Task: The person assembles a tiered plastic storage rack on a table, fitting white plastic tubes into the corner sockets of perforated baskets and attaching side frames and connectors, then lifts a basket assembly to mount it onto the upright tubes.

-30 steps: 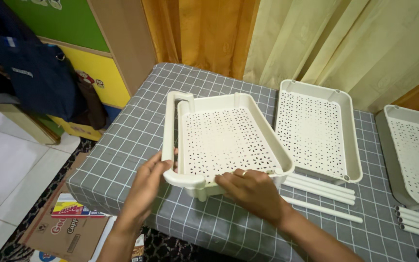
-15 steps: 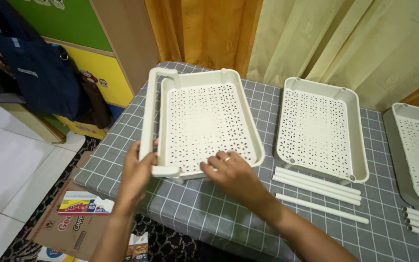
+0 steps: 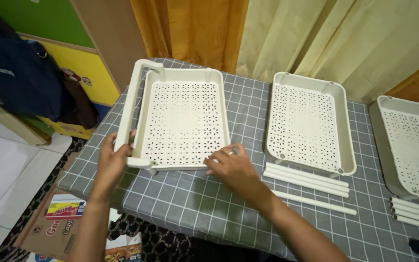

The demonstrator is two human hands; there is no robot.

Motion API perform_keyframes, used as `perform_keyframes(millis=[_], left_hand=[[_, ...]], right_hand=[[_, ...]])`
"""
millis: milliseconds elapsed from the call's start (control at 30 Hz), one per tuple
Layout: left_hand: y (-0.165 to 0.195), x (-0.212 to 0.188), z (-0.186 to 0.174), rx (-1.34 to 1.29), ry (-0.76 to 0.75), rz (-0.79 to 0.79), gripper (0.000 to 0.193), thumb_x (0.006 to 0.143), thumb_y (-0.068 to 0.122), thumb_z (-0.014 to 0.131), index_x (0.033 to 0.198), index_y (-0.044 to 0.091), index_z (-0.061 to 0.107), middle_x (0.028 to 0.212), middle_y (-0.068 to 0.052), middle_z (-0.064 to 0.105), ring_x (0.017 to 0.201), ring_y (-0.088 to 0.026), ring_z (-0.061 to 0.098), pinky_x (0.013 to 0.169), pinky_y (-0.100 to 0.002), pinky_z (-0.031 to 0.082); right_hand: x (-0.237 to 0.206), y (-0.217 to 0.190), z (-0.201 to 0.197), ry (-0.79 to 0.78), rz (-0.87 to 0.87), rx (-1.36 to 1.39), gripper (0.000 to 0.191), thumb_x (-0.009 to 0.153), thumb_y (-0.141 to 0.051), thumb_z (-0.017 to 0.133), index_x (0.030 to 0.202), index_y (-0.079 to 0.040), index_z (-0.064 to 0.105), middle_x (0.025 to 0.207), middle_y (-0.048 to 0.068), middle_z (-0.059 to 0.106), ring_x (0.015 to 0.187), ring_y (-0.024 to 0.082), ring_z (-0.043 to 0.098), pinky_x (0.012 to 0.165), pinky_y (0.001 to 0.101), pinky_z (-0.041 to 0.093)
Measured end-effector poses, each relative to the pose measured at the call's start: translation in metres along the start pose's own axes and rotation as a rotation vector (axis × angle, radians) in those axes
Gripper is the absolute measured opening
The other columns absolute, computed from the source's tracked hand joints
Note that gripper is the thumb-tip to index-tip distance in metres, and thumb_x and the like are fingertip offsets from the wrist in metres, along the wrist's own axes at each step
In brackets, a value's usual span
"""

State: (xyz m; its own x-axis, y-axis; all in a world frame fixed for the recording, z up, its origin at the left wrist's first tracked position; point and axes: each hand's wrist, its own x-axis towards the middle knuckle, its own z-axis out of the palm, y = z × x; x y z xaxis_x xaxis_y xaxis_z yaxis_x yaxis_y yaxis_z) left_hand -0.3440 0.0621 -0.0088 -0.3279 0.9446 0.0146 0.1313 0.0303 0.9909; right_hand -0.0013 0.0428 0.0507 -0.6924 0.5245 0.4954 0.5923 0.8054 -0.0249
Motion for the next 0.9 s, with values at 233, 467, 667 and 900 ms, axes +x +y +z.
perform_keyframes(millis=[233,467,667,900], left_hand=[[-0.019,0.023,-0.016,-0.036,-0.075,0.018,0.06,0.074,-0.001,0.053,0.133,-0.007,0.051,0.121,-0.016,0.069,0.102,-0.021,0.064,0.09,-0.032,0.051],[-0.018,0.017,-0.019,0.035,-0.118,0.054,0.057,0.081,0.002,0.055,0.137,-0.008,0.054,0.123,-0.016,0.068,0.104,-0.02,0.064,0.093,-0.032,0.048],[0.042,-0.024,0.01,0.784,0.215,0.349,0.055,0.096,0.014,0.068,0.142,-0.013,0.053,0.111,-0.031,0.064,0.103,-0.041,0.057,0.083,-0.047,0.048],[0.086,-0.083,0.128,0.585,0.076,0.8,0.025,0.096,0.005,0.065,0.12,-0.003,0.063,0.116,-0.02,0.063,0.111,-0.034,0.059,0.099,-0.046,0.048]], right_hand=[[-0.01,-0.007,0.036,-0.083,0.033,0.057,0.023,0.093,-0.028,0.07,0.112,-0.016,0.074,0.102,0.002,0.073,0.098,0.019,0.069,0.098,0.0475,0.045],[-0.012,-0.011,0.042,-0.192,0.087,0.054,0.033,0.095,-0.036,0.067,0.12,-0.016,0.071,0.108,0.003,0.072,0.106,0.02,0.067,0.103,0.0493,0.043],[-0.046,0.015,-0.003,-0.008,0.251,0.151,0.033,0.095,-0.028,0.066,0.124,-0.014,0.07,0.121,0.009,0.071,0.117,0.027,0.064,0.104,0.0516,0.043],[-0.139,0.07,-0.077,0.072,0.583,0.072,0.029,0.095,-0.005,0.061,0.123,-0.011,0.068,0.125,0.013,0.067,0.121,0.034,0.062,0.107,0.0484,0.047]])
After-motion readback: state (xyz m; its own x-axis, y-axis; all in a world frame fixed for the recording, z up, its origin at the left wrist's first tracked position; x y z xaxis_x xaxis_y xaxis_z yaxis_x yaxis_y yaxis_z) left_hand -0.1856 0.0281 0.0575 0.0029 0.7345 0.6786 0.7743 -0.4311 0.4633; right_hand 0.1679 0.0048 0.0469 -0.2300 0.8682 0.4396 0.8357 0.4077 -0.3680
